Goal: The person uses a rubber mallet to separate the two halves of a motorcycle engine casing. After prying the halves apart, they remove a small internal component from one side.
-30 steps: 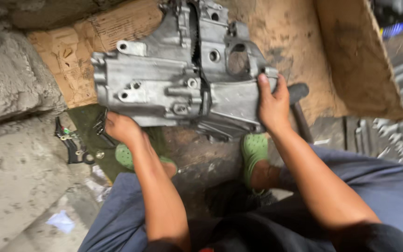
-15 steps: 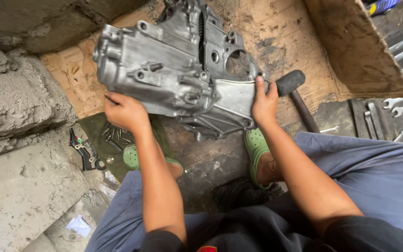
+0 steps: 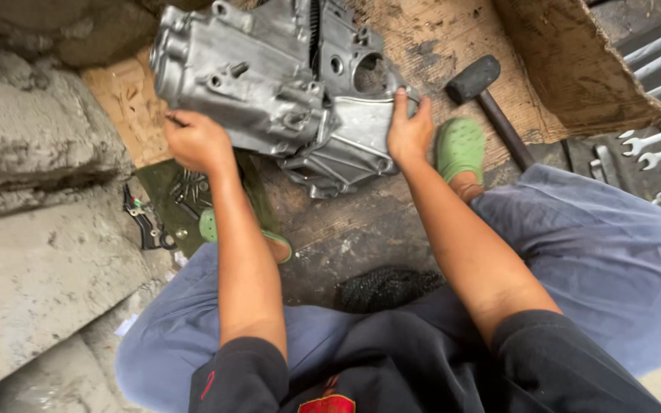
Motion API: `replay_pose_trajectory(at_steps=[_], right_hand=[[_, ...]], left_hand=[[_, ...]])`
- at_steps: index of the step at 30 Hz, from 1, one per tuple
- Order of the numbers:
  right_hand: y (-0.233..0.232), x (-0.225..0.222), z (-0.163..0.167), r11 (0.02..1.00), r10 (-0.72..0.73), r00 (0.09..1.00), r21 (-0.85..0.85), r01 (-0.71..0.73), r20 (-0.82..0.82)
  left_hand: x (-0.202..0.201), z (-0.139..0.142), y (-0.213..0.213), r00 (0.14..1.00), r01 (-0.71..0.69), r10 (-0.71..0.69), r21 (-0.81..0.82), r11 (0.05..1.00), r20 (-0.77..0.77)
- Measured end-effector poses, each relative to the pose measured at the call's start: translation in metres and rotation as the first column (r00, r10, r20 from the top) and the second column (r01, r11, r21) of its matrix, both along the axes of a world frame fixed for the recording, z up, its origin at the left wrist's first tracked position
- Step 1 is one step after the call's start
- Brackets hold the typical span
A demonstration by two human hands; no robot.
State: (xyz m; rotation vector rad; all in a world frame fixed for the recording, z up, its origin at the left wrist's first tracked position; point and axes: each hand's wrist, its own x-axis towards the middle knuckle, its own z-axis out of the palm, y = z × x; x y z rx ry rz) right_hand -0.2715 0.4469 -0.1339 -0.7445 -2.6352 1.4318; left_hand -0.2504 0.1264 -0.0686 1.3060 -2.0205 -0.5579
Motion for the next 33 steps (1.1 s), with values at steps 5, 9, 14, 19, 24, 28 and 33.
replay_pose_trajectory(at_steps=[5,9,14,19,24,28,33], right_hand=[[-0.011,0.004,0.014,0.994,-0.034,0.999,-0.102,0.036,0.027],[-0.017,0.009,0.017,0.974,-0.039,0.999,-0.225,0.035,-0.012],[-0.018,0.019,0.020,0.943,-0.015,1.000,-0.332,0.010,-0.013],[-0.014,0.008,0.024,0.914,0.039,0.999,-0.404,-0.031,0.013],[-0.007,0.017,0.016,0.921,0.028,1.000,-0.389,-0.027,-0.004],[-0.004,0.044,-0.007,0.953,-0.055,0.992,-0.303,0.020,-0.109],[-0.015,0.071,-0.025,0.971,-0.117,0.993,-0.210,0.112,-0.008]], left_hand=[[-0.003,-0.009,-0.030,0.997,-0.052,0.053,-0.007,0.999,0.063],[-0.011,-0.014,-0.047,0.995,-0.090,0.090,0.000,0.996,0.048],[-0.003,-0.022,-0.061,0.991,-0.123,0.133,0.202,0.972,-0.035],[0.009,-0.029,-0.066,0.995,-0.056,0.056,0.005,0.998,-0.083],[0.022,-0.032,-0.055,0.995,-0.036,0.034,-0.019,0.999,-0.094],[0.013,-0.030,-0.034,0.994,0.017,-0.028,-0.103,0.995,-0.101],[-0.004,-0.014,-0.003,0.992,0.124,-0.125,-0.046,0.991,-0.016]])
